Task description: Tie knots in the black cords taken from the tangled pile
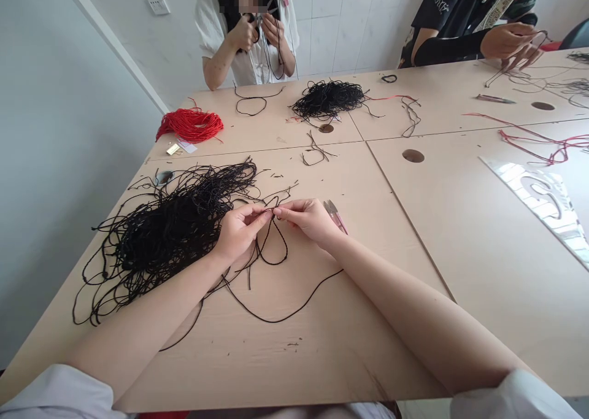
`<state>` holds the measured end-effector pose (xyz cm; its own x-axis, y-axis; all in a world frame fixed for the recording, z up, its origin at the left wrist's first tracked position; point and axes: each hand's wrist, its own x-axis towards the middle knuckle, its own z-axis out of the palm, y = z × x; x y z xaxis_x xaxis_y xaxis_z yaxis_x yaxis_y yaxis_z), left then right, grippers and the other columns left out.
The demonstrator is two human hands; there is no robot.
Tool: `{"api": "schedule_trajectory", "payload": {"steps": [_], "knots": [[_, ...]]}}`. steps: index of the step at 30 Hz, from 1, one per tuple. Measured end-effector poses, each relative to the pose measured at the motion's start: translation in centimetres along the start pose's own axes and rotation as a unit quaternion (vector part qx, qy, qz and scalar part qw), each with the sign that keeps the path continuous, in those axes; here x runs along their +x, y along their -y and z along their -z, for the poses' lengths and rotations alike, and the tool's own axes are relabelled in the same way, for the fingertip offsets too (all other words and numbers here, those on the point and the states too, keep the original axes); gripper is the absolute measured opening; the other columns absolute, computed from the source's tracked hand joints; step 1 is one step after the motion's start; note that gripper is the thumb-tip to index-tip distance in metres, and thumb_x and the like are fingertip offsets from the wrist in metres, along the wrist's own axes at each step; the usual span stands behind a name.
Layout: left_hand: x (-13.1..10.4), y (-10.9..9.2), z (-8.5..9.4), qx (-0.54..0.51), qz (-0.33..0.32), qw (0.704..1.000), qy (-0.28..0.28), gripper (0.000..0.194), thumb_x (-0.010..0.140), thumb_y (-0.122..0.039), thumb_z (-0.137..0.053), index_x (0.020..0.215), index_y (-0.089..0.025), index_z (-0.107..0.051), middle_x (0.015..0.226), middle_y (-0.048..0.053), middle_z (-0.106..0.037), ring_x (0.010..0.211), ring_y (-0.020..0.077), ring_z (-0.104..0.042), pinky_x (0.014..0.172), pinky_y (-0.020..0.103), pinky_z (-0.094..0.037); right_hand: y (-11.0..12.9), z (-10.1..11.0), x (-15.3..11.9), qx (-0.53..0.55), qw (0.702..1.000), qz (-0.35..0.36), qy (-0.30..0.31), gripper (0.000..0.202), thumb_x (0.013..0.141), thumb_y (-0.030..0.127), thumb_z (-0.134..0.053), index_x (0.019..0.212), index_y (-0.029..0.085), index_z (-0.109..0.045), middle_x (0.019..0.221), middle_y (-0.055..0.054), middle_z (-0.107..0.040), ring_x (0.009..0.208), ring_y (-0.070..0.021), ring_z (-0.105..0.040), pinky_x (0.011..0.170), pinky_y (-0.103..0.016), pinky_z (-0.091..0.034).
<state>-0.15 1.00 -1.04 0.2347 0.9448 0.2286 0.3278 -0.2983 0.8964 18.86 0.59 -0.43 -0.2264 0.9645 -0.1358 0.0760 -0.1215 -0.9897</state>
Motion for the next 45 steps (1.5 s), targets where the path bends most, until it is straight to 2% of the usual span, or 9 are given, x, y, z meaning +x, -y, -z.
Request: {"api": "schedule_trajectory", "payload": {"steps": [10,14,17,23,27,30,35,39,45], "knots": [[-0.1,0.0,0.0,-0.005,-0.011,1.0,-0.003,0.023,0.083,-0.04,-0.068,0.09,-0.018,-0.07,0.075,0.001,-0.066,0.06,0.0103,-0.054,0.055,0.022,-0.042,-0.1,0.3,0.3,0.057,0.998,-0.008,0.03,0.028,0.071,0.045,-0.075,0.076,0.018,-0.069,0.069,0.001,-0.055,0.06,-0.0092,-0.041,0.057,-0.027,-0.029],[-0.1,0.0,0.1,0.034,-0.045,0.997,-0.054,0.028,0.082,-0.034,-0.07,0.107,-0.021,-0.069,0.086,0.001,-0.062,0.052,0.0054,-0.045,0.051,0.02,-0.042,-0.1,0.4,0.3,0.076,0.996,-0.016,0.034,0.027,0.074,0.043,-0.074,0.073,0.018,-0.064,0.065,0.003,-0.051,0.059,-0.0087,-0.039,0.057,-0.027,-0.026],[0.0,0.0,0.3,0.097,-0.111,0.984,-0.101,0.023,0.082,-0.03,-0.071,0.103,-0.023,-0.073,0.098,0.003,-0.058,0.051,0.0025,-0.038,0.054,0.021,-0.045,-0.1,0.6,0.4,0.098,0.994,-0.018,0.048,0.027,0.074,0.042,-0.074,0.073,0.018,-0.062,0.065,0.003,-0.051,0.059,-0.0087,-0.038,0.058,-0.027,-0.026],[-0.1,-0.2,0.4,0.092,-0.167,0.978,-0.082,0.012,0.084,-0.026,-0.069,0.093,-0.023,-0.076,0.112,0.006,-0.063,0.07,0.0082,-0.059,0.055,0.02,-0.051,-0.4,1.0,0.8,0.13,0.987,-0.026,0.091,0.028,0.073,0.042,-0.076,0.072,0.018,-0.063,0.064,0.003,-0.05,0.06,-0.0092,-0.039,0.059,-0.027,-0.028],[-0.4,-0.3,0.1,0.027,-0.133,0.99,-0.046,0.018,0.085,-0.025,-0.067,0.101,-0.023,-0.075,0.116,0.006,-0.068,0.066,0.0087,-0.065,0.056,0.022,-0.057,-0.6,1.0,0.8,0.125,0.988,-0.024,0.092,0.027,0.073,0.042,-0.076,0.072,0.018,-0.064,0.065,0.003,-0.05,0.061,-0.0092,-0.041,0.059,-0.026,-0.03],[-0.6,-0.2,-0.1,-0.014,-0.113,0.993,-0.027,0.021,0.085,-0.026,-0.067,0.105,-0.024,-0.074,0.104,0.005,-0.073,0.076,0.0139,-0.07,0.064,0.025,-0.061,-0.5,0.9,0.7,0.114,0.989,-0.027,0.092,0.027,0.072,0.043,-0.077,0.074,0.018,-0.067,0.069,0.002,-0.054,0.063,-0.0093,-0.042,0.061,-0.026,-0.032],[-0.5,0.0,-0.1,-0.033,-0.068,0.997,-0.022,0.016,0.083,-0.03,-0.069,0.095,-0.022,-0.076,0.087,0.004,-0.075,0.073,0.016,-0.071,0.072,0.029,-0.06,-0.4,0.7,0.6,0.086,0.992,-0.009,0.089,0.027,0.072,0.043,-0.076,0.078,0.018,-0.069,0.071,0.001,-0.057,0.064,-0.0096,-0.045,0.063,-0.026,-0.035],[-0.1,0.0,0.1,-0.047,-0.023,0.998,-0.023,0.017,0.082,-0.035,-0.07,0.083,-0.018,-0.073,0.075,0.002,-0.072,0.065,0.0142,-0.068,0.064,0.025,-0.057,-0.5,0.4,0.5,0.046,0.997,0.018,0.055,0.03,0.073,0.046,-0.075,0.077,0.017,-0.067,0.07,0.001,-0.057,0.063,-0.0103,-0.045,0.061,-0.027,-0.035],[0.4,0.1,0.3,-0.048,0.024,0.998,0.02,0.026,0.084,-0.042,-0.066,0.08,-0.017,-0.07,0.062,-0.001,-0.062,0.052,0.0097,-0.057,0.051,0.021,-0.046,-1.0,-0.2,0.4,-0.01,0.998,0.069,0.01,0.029,0.077,0.047,-0.07,0.082,0.018,-0.068,0.077,-0.001,-0.063,0.067,-0.0122,-0.05,0.064,-0.028,-0.038]]}}
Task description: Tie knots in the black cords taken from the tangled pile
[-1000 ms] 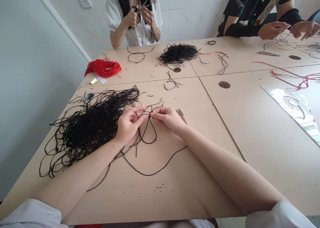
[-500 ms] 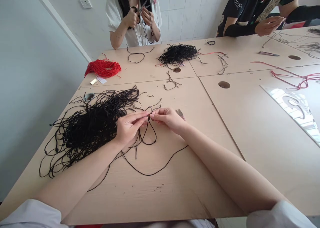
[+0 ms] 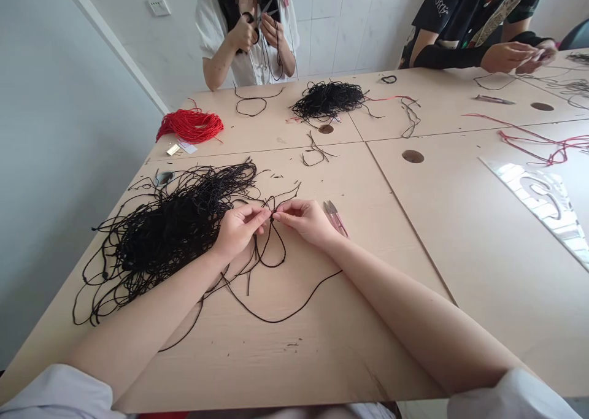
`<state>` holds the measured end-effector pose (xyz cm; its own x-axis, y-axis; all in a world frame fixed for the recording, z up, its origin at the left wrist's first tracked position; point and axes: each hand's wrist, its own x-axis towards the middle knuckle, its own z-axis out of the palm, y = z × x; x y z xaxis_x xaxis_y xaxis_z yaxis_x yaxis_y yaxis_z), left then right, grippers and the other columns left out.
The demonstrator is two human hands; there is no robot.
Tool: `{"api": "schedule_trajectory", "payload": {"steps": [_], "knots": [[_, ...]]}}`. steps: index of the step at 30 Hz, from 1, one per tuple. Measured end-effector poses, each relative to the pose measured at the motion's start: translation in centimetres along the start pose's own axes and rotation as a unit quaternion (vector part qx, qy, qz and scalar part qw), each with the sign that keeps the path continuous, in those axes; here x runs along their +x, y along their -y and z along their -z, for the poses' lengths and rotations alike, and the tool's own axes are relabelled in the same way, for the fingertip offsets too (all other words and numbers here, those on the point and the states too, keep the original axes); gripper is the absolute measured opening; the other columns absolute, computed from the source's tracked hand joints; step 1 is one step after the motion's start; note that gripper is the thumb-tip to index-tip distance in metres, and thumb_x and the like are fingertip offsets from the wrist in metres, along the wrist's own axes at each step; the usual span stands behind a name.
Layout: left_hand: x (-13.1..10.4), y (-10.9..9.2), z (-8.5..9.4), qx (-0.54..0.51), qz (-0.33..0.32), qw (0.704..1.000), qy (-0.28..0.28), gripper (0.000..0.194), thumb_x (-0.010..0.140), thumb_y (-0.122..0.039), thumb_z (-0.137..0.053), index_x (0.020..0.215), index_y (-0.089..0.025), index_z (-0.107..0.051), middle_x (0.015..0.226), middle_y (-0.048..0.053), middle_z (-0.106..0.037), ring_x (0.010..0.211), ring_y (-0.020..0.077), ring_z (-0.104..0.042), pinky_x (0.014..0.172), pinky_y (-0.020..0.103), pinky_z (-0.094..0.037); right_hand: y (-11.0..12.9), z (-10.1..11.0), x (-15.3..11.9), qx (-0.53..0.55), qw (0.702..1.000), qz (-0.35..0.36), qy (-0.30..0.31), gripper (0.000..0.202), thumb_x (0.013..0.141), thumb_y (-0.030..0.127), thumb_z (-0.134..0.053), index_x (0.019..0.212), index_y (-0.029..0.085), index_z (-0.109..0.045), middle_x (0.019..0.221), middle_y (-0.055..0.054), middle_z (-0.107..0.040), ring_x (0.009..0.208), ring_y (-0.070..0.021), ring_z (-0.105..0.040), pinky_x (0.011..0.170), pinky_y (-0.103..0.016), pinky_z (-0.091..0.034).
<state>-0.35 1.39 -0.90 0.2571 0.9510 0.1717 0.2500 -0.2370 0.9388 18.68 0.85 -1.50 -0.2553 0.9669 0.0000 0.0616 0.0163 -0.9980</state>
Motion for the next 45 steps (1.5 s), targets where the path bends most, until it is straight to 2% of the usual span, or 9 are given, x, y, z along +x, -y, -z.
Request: {"api": "schedule_trajectory", "payload": {"steps": [6,17,24,29,33,39,45], "knots": [[0.0,0.2,0.1,0.007,0.019,0.999,0.026,0.027,0.086,-0.043,-0.061,0.082,-0.017,-0.068,0.063,-0.002,-0.057,0.051,0.0091,-0.051,0.05,0.021,-0.041,-0.4,-0.2,0.0,-0.004,0.999,0.031,-0.012,0.027,0.078,0.045,-0.07,0.084,0.019,-0.069,0.086,-0.004,-0.068,0.081,-0.0171,-0.059,0.077,-0.032,-0.045],[-0.8,-0.8,0.0,0.043,-0.005,0.995,0.088,0.02,0.092,-0.035,-0.051,0.087,-0.018,-0.059,0.069,-0.002,-0.059,0.057,0.0109,-0.055,0.056,0.023,-0.043,-0.3,-0.3,-0.1,-0.011,0.999,0.041,-0.009,0.022,0.08,0.042,-0.069,0.085,0.02,-0.068,0.087,-0.003,-0.068,0.083,-0.0171,-0.061,0.079,-0.032,-0.047],[-0.6,-0.7,-0.3,0.066,-0.021,0.996,0.056,0.023,0.088,-0.04,-0.059,0.083,-0.017,-0.064,0.071,0.0,-0.06,0.063,0.0124,-0.051,0.058,0.024,-0.04,-0.2,-0.4,-0.1,-0.023,0.999,0.037,-0.017,0.025,0.083,0.044,-0.065,0.088,0.02,-0.069,0.087,-0.004,-0.069,0.081,-0.0173,-0.061,0.075,-0.031,-0.046],[-0.2,-0.2,0.1,0.031,0.0,0.998,0.046,0.024,0.088,-0.038,-0.057,0.076,-0.018,-0.059,0.062,-0.003,-0.048,0.056,0.0105,-0.041,0.052,0.024,-0.033,0.9,-0.5,-0.4,-0.085,0.995,0.047,-0.015,0.023,0.087,0.042,-0.06,0.089,0.021,-0.07,0.089,-0.004,-0.069,0.082,-0.017,-0.06,0.076,-0.03,-0.044],[-0.1,-0.1,0.3,-0.023,0.02,0.997,0.065,0.023,0.088,-0.036,-0.055,0.074,-0.018,-0.056,0.059,-0.004,-0.041,0.053,0.0099,-0.037,0.049,0.024,-0.031,1.1,-0.6,-0.5,-0.101,0.994,0.036,0.008,0.025,0.089,0.042,-0.056,0.086,0.02,-0.067,0.073,-0.001,-0.063,0.067,-0.0142,-0.054,0.065,-0.029,-0.042],[0.0,0.1,0.2,-0.068,0.032,0.993,0.085,0.021,0.087,-0.034,-0.055,0.073,-0.018,-0.055,0.058,-0.004,-0.041,0.052,0.0098,-0.036,0.047,0.024,-0.03,-0.1,-0.7,-0.2,0.048,0.996,0.046,0.052,0.017,0.085,0.036,-0.063,0.09,0.02,-0.056,0.083,-0.001,-0.059,0.072,-0.0131,-0.058,0.066,-0.028,-0.047],[0.0,0.0,0.3,-0.072,0.034,0.992,0.096,0.019,0.087,-0.033,-0.055,0.075,-0.019,-0.055,0.062,-0.003,-0.047,0.05,0.0091,-0.042,0.046,0.023,-0.034,0.4,-0.6,-0.3,-0.015,0.997,0.054,0.059,0.014,0.086,0.031,-0.058,0.091,0.019,-0.062,0.088,-0.003,-0.062,0.073,-0.0131,-0.057,0.068,-0.029,-0.047]]}}
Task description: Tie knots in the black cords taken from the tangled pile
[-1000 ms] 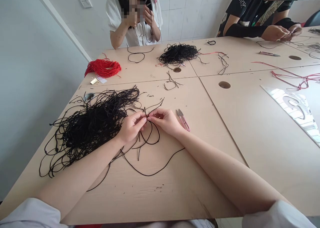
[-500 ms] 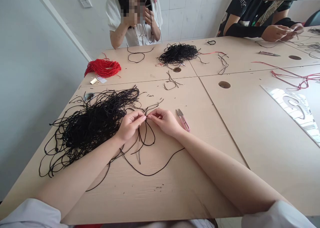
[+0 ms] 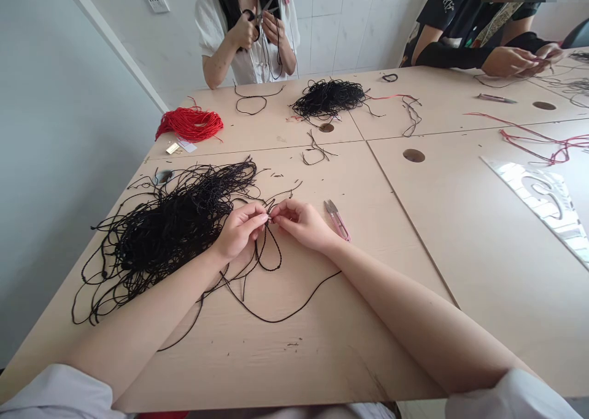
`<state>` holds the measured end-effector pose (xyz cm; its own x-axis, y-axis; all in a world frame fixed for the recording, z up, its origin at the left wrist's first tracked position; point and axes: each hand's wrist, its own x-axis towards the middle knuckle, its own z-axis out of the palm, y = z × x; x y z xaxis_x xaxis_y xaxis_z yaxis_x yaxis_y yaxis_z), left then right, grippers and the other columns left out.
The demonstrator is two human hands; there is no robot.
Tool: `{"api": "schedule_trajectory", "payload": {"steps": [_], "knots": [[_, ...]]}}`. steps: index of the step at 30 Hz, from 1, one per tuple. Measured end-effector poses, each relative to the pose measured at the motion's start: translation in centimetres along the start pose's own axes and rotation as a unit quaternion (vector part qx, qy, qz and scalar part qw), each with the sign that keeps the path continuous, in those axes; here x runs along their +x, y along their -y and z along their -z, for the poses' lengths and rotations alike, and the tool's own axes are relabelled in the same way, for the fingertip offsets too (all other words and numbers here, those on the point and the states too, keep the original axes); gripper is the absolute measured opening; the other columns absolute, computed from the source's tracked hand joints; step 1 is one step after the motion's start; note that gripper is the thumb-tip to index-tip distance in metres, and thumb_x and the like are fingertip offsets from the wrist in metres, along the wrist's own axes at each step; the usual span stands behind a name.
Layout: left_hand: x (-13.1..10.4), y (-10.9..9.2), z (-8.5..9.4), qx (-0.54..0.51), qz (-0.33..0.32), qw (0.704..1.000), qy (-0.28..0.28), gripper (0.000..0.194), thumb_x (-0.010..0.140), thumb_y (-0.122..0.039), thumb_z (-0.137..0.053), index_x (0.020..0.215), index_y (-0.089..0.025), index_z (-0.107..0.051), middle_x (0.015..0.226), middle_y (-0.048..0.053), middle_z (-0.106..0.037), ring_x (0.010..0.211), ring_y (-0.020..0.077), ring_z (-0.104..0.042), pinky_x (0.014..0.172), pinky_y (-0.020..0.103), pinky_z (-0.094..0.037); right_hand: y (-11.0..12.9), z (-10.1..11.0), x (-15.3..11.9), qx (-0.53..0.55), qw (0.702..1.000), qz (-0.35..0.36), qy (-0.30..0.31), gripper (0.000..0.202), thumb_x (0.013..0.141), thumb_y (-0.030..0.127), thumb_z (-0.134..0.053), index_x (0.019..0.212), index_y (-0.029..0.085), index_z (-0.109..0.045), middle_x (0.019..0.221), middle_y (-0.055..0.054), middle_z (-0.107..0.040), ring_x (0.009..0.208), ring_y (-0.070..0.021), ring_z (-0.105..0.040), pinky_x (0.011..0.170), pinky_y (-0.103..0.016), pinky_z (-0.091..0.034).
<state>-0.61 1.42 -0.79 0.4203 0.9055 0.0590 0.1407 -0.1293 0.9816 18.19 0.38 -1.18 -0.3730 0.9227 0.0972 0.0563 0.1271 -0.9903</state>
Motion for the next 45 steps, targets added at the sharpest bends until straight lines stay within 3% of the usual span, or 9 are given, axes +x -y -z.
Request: {"api": "schedule_trajectory", "payload": {"steps": [8,18,25,29,33,39,45], "knots": [[-0.3,-0.5,-0.1,0.101,-0.036,0.994,0.003,0.019,0.088,-0.035,-0.055,0.077,-0.019,-0.056,0.063,-0.003,-0.049,0.052,0.0094,-0.044,0.049,0.022,-0.037,0.4,0.3,-0.1,-0.038,0.999,-0.025,0.019,0.016,0.085,0.034,-0.058,0.084,0.018,-0.059,0.073,0.0,-0.056,0.066,-0.0128,-0.049,0.06,-0.027,-0.038],[-0.4,0.0,-0.5,0.146,-0.059,0.987,-0.022,0.016,0.088,-0.034,-0.059,0.084,-0.019,-0.06,0.067,-0.001,-0.06,0.054,0.0103,-0.056,0.05,0.02,-0.045,1.0,0.6,-0.3,-0.065,0.997,-0.045,0.021,0.01,0.082,0.023,-0.05,0.074,0.019,-0.052,0.066,0.003,-0.047,0.061,-0.011,-0.04,0.056,-0.026,-0.03],[-0.2,0.3,-0.5,0.049,-0.024,0.998,-0.041,0.019,0.086,-0.038,-0.061,0.087,-0.018,-0.059,0.081,0.002,-0.065,0.058,0.013,-0.067,0.051,0.021,-0.055,0.6,0.4,-0.1,-0.095,0.995,-0.038,0.006,0.024,0.087,0.04,-0.058,0.076,0.019,-0.056,0.07,0.001,-0.054,0.062,-0.0111,-0.043,0.056,-0.026,-0.033],[-0.1,0.4,-0.5,-0.004,0.006,0.999,-0.038,0.022,0.086,-0.039,-0.061,0.088,-0.017,-0.059,0.086,0.003,-0.067,0.067,0.0161,-0.072,0.055,0.022,-0.058,0.0,0.2,-0.1,-0.033,0.998,-0.042,-0.035,0.025,0.086,0.044,-0.061,0.084,0.021,-0.052,0.072,0.001,-0.057,0.063,-0.0118,-0.05,0.058,-0.026,-0.039],[-0.2,0.3,-0.5,-0.033,0.028,0.999,-0.031,0.023,0.086,-0.039,-0.062,0.088,-0.016,-0.06,0.086,0.004,-0.069,0.071,0.0169,-0.073,0.059,0.022,-0.059,-0.3,0.0,0.0,0.031,0.998,-0.028,-0.04,0.026,0.084,0.043,-0.065,0.088,0.021,-0.053,0.073,0.002,-0.059,0.06,-0.0107,-0.052,0.057,-0.026,-0.042],[-0.1,0.1,-0.5,-0.058,0.052,0.997,-0.021,0.023,0.086,-0.036,-0.063,0.091,-0.014,-0.063,0.09,0.008,-0.072,0.077,0.0191,-0.073,0.067,0.026,-0.06,-0.4,-0.2,0.1,-0.015,0.996,-0.033,-0.086,0.018,0.081,0.037,-0.068,0.083,0.019,-0.066,0.068,0.001,-0.062,0.061,-0.0113,-0.055,0.059,-0.025,-0.046],[0.2,0.2,-0.3,-0.111,0.093,0.989,-0.006,0.018,0.082,-0.024,-0.067,0.095,-0.011,-0.065,0.092,0.011,-0.074,0.087,0.0206,-0.073,0.078,0.03,-0.06,-0.2,-0.3,0.1,-0.022,0.991,-0.048,-0.121,0.021,0.081,0.038,-0.067,0.08,0.018,-0.064,0.07,-0.001,-0.065,0.064,-0.0128,-0.06,0.063,-0.027,-0.05]]}}
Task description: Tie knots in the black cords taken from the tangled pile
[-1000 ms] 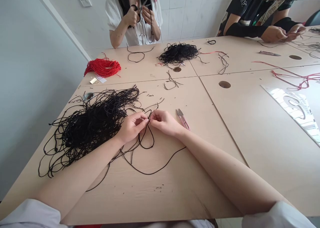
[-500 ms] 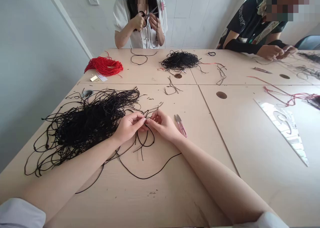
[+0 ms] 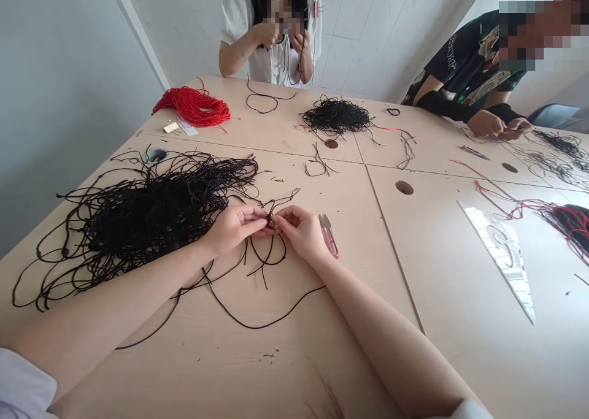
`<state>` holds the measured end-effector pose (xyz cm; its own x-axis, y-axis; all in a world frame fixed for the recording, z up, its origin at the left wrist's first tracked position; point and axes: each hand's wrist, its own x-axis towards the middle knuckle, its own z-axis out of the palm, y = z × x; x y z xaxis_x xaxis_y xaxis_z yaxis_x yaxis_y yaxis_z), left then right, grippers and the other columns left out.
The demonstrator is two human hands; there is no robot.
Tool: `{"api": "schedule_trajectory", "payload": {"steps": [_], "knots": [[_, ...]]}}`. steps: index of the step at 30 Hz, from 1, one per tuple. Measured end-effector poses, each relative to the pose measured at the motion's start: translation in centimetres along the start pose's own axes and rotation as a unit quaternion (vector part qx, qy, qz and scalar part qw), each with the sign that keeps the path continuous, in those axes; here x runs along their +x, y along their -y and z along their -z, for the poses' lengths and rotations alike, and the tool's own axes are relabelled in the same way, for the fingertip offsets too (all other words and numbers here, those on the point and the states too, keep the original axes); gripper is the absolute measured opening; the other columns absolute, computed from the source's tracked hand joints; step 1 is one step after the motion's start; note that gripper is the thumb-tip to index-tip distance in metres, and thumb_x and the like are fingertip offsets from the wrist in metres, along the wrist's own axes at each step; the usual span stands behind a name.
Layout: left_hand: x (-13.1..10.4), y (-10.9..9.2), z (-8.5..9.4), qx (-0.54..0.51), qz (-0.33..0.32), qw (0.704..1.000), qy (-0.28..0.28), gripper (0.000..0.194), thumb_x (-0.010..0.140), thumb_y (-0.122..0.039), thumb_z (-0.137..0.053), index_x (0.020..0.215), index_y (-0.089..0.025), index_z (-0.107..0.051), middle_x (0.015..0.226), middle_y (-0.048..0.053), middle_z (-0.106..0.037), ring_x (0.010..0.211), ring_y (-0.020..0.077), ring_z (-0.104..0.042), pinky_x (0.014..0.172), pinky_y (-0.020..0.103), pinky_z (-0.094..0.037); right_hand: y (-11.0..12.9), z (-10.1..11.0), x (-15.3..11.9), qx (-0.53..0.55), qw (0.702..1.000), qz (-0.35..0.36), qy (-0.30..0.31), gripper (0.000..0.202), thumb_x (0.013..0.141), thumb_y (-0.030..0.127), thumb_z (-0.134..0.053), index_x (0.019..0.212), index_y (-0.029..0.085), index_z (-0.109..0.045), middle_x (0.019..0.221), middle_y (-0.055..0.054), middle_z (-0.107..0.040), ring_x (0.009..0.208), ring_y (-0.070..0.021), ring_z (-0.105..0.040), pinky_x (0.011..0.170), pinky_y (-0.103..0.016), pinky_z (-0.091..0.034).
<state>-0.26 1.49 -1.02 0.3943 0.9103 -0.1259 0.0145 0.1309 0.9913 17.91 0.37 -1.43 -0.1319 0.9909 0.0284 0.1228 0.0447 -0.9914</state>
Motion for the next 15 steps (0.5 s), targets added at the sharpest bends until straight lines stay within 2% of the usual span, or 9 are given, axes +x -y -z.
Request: {"api": "schedule_trajectory", "payload": {"steps": [8,15], "knots": [[0.16,-0.23,0.07,-0.034,0.012,0.999,-0.021,0.013,0.086,-0.027,-0.061,0.088,-0.014,-0.058,0.084,0.007,-0.071,0.079,0.0187,-0.073,0.072,0.029,-0.06,-0.07,0.21,-0.27,-0.053,0.998,0.032,0.004,0.022,0.083,0.041,-0.064,0.082,0.018,-0.062,0.077,-0.003,-0.067,0.068,-0.0139,-0.06,0.062,-0.027,-0.048],[0.03,-0.49,0.09,-0.089,0.016,0.994,-0.056,0.01,0.091,-0.028,-0.046,0.087,-0.019,-0.046,0.072,0.002,-0.069,0.07,0.019,-0.073,0.067,0.032,-0.059,0.5,0.17,-0.45,-0.085,0.995,0.056,0.006,0.018,0.083,0.036,-0.065,0.079,0.018,-0.064,0.071,-0.001,-0.066,0.063,-0.0125,-0.057,0.059,-0.026,-0.045]]}}
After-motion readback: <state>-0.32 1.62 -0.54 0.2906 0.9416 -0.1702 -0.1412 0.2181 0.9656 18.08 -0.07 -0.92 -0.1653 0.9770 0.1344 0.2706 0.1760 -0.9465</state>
